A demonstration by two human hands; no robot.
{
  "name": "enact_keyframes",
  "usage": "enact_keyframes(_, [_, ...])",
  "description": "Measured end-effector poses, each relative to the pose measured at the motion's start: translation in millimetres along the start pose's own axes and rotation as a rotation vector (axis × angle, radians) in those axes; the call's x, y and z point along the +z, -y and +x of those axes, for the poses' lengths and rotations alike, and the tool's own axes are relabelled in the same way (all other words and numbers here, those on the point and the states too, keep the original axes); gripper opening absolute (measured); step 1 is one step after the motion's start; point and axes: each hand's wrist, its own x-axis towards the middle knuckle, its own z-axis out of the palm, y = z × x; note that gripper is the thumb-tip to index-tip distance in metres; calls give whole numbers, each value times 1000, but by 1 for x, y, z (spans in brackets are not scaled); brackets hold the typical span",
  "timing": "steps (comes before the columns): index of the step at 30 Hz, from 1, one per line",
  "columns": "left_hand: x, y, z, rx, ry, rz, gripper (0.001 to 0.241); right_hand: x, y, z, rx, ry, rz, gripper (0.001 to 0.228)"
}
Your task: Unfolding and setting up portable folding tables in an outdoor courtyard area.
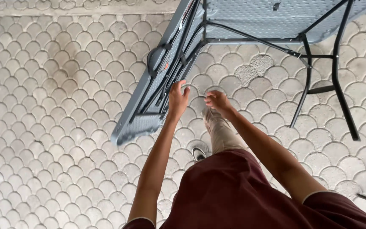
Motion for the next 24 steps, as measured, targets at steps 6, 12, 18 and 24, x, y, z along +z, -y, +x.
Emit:
enact_keyframes(6, [41,28,160,90,-108,210,22,-15,62,166,-67,-88,223,40])
enact_keyframes(12, [101,78,269,-70,46,620,54,11,116,317,98,-133,278,38])
enact_keyframes(18, [112,100,297,-143,399,926,73,12,150,432,142,-271,346,46])
enact_keyframes(24, [94,105,307,-7,409,852,68,19,146,475,-32,-131,451,31])
